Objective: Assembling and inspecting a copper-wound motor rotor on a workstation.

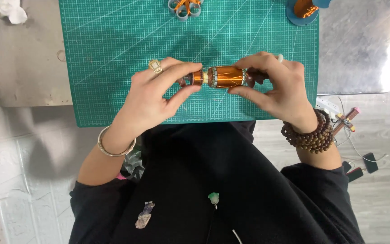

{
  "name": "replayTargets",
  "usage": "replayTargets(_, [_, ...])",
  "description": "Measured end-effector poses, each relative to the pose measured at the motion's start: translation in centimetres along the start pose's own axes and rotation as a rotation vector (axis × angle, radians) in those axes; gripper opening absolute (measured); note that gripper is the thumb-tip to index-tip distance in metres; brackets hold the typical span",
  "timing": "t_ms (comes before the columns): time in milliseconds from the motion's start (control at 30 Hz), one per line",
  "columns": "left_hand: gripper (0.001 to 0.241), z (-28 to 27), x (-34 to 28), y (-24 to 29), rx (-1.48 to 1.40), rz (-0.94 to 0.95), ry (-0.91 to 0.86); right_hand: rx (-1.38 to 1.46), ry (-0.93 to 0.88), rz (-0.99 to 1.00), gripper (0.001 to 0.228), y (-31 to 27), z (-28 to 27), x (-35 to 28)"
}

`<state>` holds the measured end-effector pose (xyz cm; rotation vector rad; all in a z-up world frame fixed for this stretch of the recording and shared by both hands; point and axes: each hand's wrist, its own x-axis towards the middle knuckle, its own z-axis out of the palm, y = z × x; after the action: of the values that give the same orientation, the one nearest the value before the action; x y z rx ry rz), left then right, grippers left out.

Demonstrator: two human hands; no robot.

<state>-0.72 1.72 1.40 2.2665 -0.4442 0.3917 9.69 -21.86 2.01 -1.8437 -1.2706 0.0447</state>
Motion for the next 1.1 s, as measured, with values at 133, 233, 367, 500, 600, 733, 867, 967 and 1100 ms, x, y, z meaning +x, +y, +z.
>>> replayTargets(133, [0.030, 0.8, -0.5, -0.8, 0.010, -0.003, 0.033, 0.019, -0.058, 0.047, 0.043, 0.3, 0.2, 0.0])
replayTargets(233, [0.028, 1.5, -0.5, -1.7, -0.024, -0.002, 0.067, 0.052, -0.032, -0.015, 0.041, 0.7, 0.5, 0.4])
replayTargets(367, [0.027, 2.4, -0.4, -2.9, -0.104, -0.032, 0.037, -0.108, -0.137, -0.094, 0.023, 1.3, 1.1, 0.5])
replayTargets(500, [0.022, 3.1, 0.0, -4.3, -0.116, -0.094, -0.002, -0.254, -0.140, -0.129, 0.018, 3.3, 2.0, 0.1])
replayTargets(600, [0.022, 3.4, 0.1, -4.9, -0.135, -0.161, -0.041, -0.239, -0.142, -0.161, 0.021, 4.5, 2.5, -0.2])
replayTargets(733, [0.019, 3.2, 0.5, -5.1, -0.161, -0.213, -0.072, -0.310, -0.131, -0.187, 0.028, 5.1, 3.0, -0.4])
replayTargets(867, [0.016, 2.6, 1.5, -5.0, -0.303, -0.148, -0.054, -0.278, 0.002, -0.272, 0.012, 5.3, 3.1, 0.3])
replayTargets(967, [0.017, 2.8, 1.4, -5.5, -0.305, -0.187, -0.116, -0.330, 0.010, -0.315, 0.014, 5.9, 3.2, 0.3])
replayTargets(1100, [0.018, 3.0, 2.0, -6.6, -0.288, -0.276, -0.178, -0.356, 0.005, -0.328, 0.012, 7.0, 3.4, 0.9])
